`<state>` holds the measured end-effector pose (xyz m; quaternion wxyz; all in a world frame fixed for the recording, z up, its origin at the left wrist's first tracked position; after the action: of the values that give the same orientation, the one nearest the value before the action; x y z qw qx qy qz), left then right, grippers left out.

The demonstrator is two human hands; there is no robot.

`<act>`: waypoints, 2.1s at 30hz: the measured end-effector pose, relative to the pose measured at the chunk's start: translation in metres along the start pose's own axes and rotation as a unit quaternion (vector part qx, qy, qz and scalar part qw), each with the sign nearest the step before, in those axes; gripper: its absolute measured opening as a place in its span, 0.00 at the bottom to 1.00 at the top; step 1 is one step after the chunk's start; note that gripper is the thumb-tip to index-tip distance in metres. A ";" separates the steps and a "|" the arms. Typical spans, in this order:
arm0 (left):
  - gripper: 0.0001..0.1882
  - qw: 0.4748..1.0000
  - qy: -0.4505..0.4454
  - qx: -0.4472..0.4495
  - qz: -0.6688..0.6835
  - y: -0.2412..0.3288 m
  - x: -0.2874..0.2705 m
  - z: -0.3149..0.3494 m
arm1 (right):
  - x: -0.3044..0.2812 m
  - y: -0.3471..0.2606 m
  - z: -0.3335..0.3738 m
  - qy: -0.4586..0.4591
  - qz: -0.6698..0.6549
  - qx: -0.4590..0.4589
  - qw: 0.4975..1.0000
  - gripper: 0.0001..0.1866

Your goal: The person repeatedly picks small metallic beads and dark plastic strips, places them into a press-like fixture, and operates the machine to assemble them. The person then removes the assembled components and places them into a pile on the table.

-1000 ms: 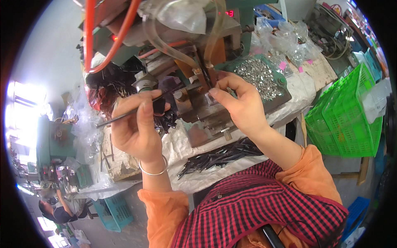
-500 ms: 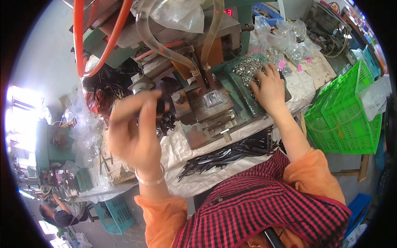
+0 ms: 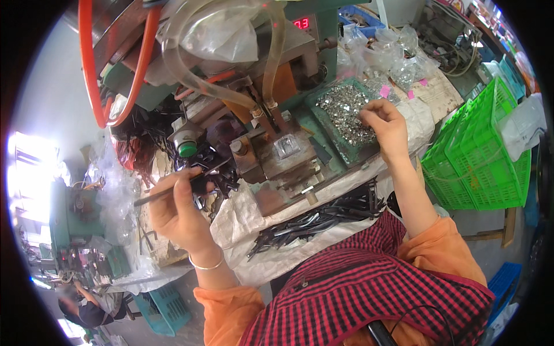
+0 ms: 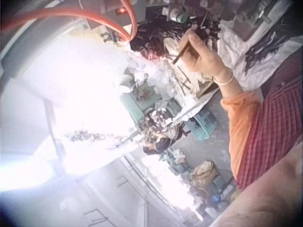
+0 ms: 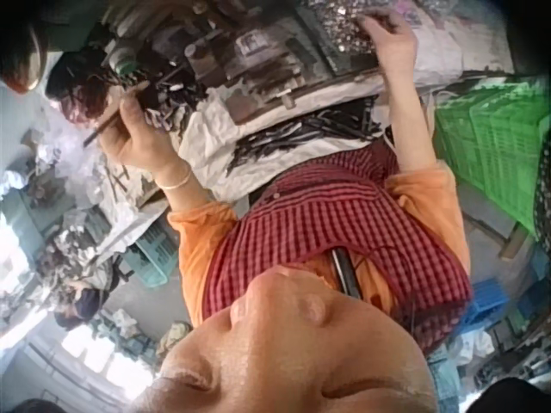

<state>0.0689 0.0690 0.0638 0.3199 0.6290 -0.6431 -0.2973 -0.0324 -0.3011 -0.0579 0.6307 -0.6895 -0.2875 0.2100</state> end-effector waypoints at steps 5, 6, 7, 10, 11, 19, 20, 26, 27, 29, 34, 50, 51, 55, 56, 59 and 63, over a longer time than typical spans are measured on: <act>0.09 0.992 -0.044 0.103 0.063 0.026 0.022 -0.004 | 0.057 -0.058 0.024 -0.100 -0.108 -0.009 0.989 0.07; 0.09 0.990 -0.057 0.108 0.074 0.033 0.031 -0.006 | 0.069 -0.069 0.032 -0.102 -0.063 -0.070 0.990 0.07; 0.10 0.988 -0.062 0.115 0.078 0.041 0.033 -0.007 | 0.087 -0.081 0.042 -0.111 -0.020 -0.130 0.985 0.07; 0.09 0.994 -0.022 0.090 0.058 0.035 0.045 -0.014 | 0.117 -0.075 0.063 -0.142 -0.099 -0.095 0.980 0.10; 0.09 0.996 -0.008 0.069 0.048 0.029 0.047 -0.019 | 0.122 -0.071 0.066 -0.148 -0.137 -0.063 0.977 0.12; 0.03 0.995 -0.025 0.072 0.072 0.030 0.049 -0.018 | 0.126 -0.075 0.075 -0.144 -0.228 0.061 0.961 0.21; 0.04 0.994 -0.048 0.068 0.076 0.033 0.050 -0.014 | 0.124 -0.082 0.078 -0.136 -0.219 0.063 0.964 0.23; 0.11 0.884 -0.248 0.360 -0.166 0.036 0.086 0.047 | 0.083 -0.091 0.057 -0.182 0.082 -0.143 0.969 0.21; 0.12 0.871 -0.250 0.388 -0.171 0.030 0.092 0.052 | 0.070 -0.080 0.044 -0.126 0.122 -0.170 0.970 0.20; 0.12 0.860 -0.241 0.419 -0.165 0.022 0.093 0.056 | 0.034 -0.044 0.014 -0.001 0.130 -0.161 0.978 0.20; 0.14 0.859 -0.240 0.420 -0.168 0.014 0.092 0.062 | 0.011 -0.012 0.015 0.041 0.316 -0.301 0.899 0.14; 0.14 0.971 -0.031 -0.026 -0.237 -0.045 -0.007 0.063 | 0.044 -0.004 0.021 -0.067 0.267 -0.212 0.938 0.03; 0.21 0.956 -0.074 -0.058 -0.279 -0.053 -0.002 0.050 | 0.039 0.003 0.016 -0.061 0.184 -0.118 0.974 0.02; 0.36 0.930 -0.120 -0.039 -0.344 -0.117 0.006 0.034 | 0.059 -0.009 0.015 -0.076 0.146 -0.107 0.981 0.02; 0.38 0.923 -0.122 -0.045 -0.361 -0.125 0.010 0.027 | 0.058 -0.005 0.014 -0.083 0.118 -0.085 0.986 0.03; 0.25 0.949 0.045 -0.012 -0.313 -0.116 -0.017 -0.012 | 0.035 0.006 0.006 -0.086 0.075 -0.042 0.993 0.05; 0.14 0.949 0.139 0.006 -0.283 -0.083 -0.068 -0.038 | -0.039 0.014 0.022 0.012 0.097 -0.030 0.995 0.08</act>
<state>0.1505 0.1354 0.0196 0.3051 0.8221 -0.3897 -0.2813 -0.0737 -0.3111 -0.0775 0.5896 -0.7352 -0.2182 0.2533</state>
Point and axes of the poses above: each hand's wrist, its own z-axis away from the middle knuckle, its own x-axis out of the palm, y = z × x, the point moved 4 cm from there along -z, towards the middle knuckle, and after that the axes turned 4 degrees about y, right-handed, at the moved point
